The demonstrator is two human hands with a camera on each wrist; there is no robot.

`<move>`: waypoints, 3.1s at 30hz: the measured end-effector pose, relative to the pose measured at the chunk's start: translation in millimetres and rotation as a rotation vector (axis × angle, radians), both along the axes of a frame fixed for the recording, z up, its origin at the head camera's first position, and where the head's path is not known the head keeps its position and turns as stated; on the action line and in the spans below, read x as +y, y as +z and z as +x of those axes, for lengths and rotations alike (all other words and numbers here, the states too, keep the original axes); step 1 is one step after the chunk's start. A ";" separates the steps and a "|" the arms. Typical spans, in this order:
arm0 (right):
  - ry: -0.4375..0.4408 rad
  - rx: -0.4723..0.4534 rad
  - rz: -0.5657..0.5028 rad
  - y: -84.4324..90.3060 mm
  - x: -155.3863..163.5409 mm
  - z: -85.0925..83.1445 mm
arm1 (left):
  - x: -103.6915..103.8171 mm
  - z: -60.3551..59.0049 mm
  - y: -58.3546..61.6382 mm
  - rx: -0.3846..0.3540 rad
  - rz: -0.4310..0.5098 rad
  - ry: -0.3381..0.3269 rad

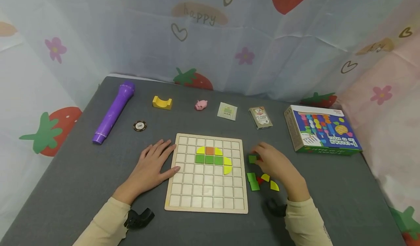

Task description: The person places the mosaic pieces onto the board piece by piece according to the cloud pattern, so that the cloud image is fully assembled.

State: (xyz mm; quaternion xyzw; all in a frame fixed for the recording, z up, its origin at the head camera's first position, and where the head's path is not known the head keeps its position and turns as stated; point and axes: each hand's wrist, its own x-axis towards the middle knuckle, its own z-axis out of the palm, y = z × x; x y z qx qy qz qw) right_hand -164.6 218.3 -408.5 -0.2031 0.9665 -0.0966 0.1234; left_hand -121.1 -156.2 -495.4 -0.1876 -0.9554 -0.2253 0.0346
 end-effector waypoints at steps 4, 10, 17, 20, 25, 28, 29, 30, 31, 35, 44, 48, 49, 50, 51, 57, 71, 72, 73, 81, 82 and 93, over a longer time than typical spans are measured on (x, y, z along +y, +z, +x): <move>0.003 -0.003 0.007 -7.3 5.6 1.5 | -0.8 0.0 -0.2 0.004 -0.005 0.004; 0.021 0.040 -0.008 -16.3 7.5 -0.7 | -1.2 -0.7 -1.3 0.008 -0.005 0.005; -0.005 0.043 -0.023 -21.0 8.8 -2.0 | -1.3 -1.1 -1.8 0.012 0.000 0.000; -0.004 0.022 -0.026 -20.9 8.9 -1.3 | -0.5 -0.1 -1.4 0.011 0.001 0.001; 0.000 0.023 -0.045 -18.2 5.9 0.9 | 0.0 0.5 -1.0 0.008 0.002 0.005; 0.017 0.036 -0.081 -14.6 0.1 4.6 | -0.3 0.2 -2.1 0.007 0.001 0.004; 0.028 0.042 -0.094 -13.4 -2.8 6.3 | -0.5 0.1 -2.4 0.008 0.001 0.003; 0.041 0.048 -0.106 -12.2 -6.1 8.2 | -0.7 0.0 -3.0 0.009 0.000 0.003; 0.059 0.055 -0.116 -11.2 -9.6 10.2 | -1.0 -0.2 -3.2 0.010 0.000 0.002; 0.139 0.091 -0.136 -8.0 -25.2 18.3 | -1.7 -0.5 -3.1 0.013 -0.002 0.001; 0.306 0.138 -0.174 -13.8 -53.2 26.7 | -1.5 -0.5 -2.1 0.016 0.007 -0.003; 0.323 0.158 -0.149 -19.0 -60.7 27.4 | -1.6 -0.4 -2.9 0.013 0.001 0.000; 0.320 0.159 -0.144 -19.7 -62.1 27.6 | -1.6 -0.4 -2.8 0.013 0.000 0.001; 0.316 0.157 -0.140 -20.0 -63.6 27.8 | -1.5 -0.4 -2.7 0.013 -0.001 0.002; 0.316 0.157 -0.137 -20.5 -64.9 27.9 | -1.5 -0.3 -2.5 0.012 -0.002 0.003; 0.313 0.151 -0.124 -19.6 -69.8 29.5 | -1.0 0.2 -1.1 0.014 -0.006 0.003; 0.312 0.181 -0.131 -20.2 -70.8 30.7 | -0.7 0.6 0.5 0.002 -0.010 0.004; 0.313 0.185 -0.132 -20.6 -70.6 30.5 | -0.6 0.7 0.4 0.001 -0.010 0.004; 0.315 0.188 -0.133 -21.0 -70.3 30.4 | -0.6 0.7 0.7 0.000 -0.008 0.005; 0.258 0.210 -0.145 -10.5 -50.8 30.0 | -0.3 0.5 0.9 0.004 -0.007 0.003; 0.241 0.212 -0.142 -8.1 -45.5 30.0 | -0.3 0.5 0.7 0.005 -0.007 0.002; 0.028 0.081 -0.050 -1.0 8.2 39.6 | -0.6 0.4 1.2 0.014 0.005 -0.006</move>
